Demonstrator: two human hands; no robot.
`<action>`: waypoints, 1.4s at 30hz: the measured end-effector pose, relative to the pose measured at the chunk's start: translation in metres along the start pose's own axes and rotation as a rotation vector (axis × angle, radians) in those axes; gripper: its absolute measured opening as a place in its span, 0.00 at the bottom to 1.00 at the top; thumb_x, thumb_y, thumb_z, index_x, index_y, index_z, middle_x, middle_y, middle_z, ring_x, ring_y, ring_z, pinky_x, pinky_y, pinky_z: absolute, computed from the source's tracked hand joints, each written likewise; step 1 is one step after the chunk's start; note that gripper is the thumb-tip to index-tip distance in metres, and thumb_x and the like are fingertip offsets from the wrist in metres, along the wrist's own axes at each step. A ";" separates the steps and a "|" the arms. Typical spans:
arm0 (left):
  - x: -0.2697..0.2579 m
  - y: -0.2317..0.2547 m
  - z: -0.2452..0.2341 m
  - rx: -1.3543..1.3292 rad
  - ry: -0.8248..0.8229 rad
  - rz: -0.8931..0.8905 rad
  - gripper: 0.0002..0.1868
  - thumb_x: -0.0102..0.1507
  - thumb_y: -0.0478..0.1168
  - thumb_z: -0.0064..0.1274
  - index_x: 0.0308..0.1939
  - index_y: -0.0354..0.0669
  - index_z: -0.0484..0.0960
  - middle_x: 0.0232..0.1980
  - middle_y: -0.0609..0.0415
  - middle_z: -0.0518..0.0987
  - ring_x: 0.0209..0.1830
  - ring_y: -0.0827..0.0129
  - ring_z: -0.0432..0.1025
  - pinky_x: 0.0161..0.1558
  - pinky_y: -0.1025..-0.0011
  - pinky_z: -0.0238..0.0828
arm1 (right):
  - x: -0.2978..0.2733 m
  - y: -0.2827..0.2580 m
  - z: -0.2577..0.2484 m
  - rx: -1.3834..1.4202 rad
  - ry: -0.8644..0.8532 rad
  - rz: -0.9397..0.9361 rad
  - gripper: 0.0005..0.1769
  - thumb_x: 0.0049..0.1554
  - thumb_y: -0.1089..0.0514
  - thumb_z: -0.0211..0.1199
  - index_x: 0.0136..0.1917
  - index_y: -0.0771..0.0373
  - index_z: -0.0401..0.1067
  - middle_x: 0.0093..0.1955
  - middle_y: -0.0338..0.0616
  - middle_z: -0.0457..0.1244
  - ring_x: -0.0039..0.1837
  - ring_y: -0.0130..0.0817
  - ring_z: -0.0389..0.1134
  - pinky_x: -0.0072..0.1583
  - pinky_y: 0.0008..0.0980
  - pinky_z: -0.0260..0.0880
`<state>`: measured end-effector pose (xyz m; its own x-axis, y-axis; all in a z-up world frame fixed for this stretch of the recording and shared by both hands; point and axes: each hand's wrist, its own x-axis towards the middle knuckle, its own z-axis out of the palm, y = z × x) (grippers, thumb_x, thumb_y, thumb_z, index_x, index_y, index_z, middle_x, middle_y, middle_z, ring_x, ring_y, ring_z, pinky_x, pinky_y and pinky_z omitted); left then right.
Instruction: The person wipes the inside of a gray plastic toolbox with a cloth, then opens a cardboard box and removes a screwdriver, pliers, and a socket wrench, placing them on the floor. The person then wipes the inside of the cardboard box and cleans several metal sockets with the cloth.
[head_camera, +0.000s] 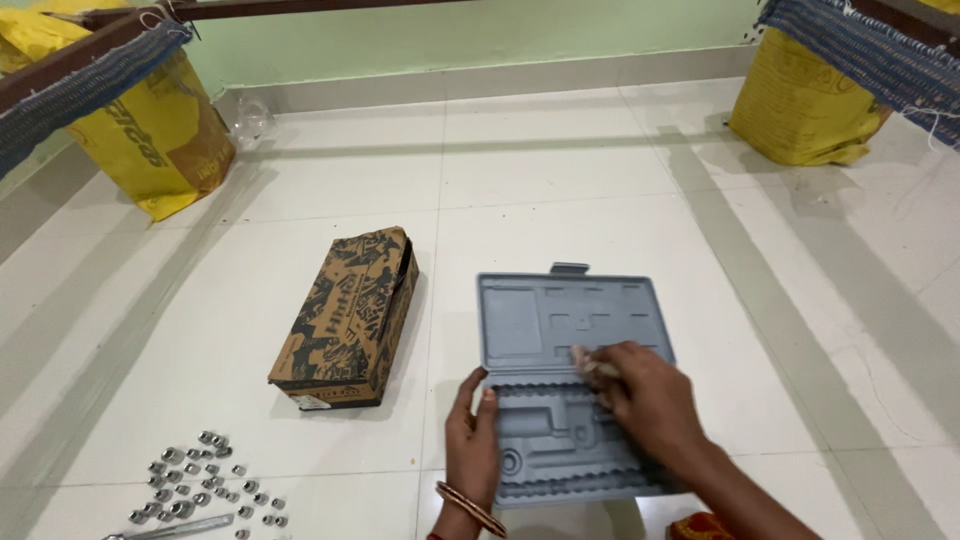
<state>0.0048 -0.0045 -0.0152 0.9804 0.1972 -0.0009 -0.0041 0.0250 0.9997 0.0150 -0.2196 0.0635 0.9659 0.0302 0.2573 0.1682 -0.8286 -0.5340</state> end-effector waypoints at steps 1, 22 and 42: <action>0.000 -0.002 -0.002 0.006 0.008 -0.080 0.24 0.72 0.47 0.44 0.70 0.42 0.74 0.35 0.67 0.74 0.27 0.86 0.60 0.30 0.80 0.60 | 0.001 0.006 -0.004 -0.024 -0.016 0.070 0.14 0.51 0.61 0.67 0.52 0.55 0.78 0.51 0.38 0.72 0.50 0.37 0.75 0.53 0.36 0.74; 0.057 -0.127 -0.025 0.230 -0.089 -0.384 0.26 0.70 0.45 0.41 0.74 0.52 0.66 0.71 0.44 0.72 0.71 0.56 0.65 0.70 0.62 0.60 | 0.013 0.054 0.110 -0.033 -0.277 0.120 0.16 0.54 0.61 0.64 0.57 0.54 0.76 0.53 0.39 0.69 0.56 0.41 0.70 0.57 0.41 0.71; 0.103 -0.159 -0.032 1.037 -0.018 -0.363 0.20 0.63 0.50 0.56 0.58 0.53 0.83 0.54 0.52 0.84 0.55 0.57 0.78 0.57 0.61 0.75 | 0.030 0.079 0.151 0.009 -0.286 0.043 0.17 0.53 0.67 0.58 0.55 0.59 0.76 0.52 0.44 0.69 0.55 0.46 0.69 0.56 0.44 0.70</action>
<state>0.1005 0.0436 -0.1750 0.8924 0.3303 -0.3075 0.4448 -0.7586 0.4760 0.0870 -0.2000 -0.0926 0.9883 0.1526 -0.0021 0.1266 -0.8273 -0.5473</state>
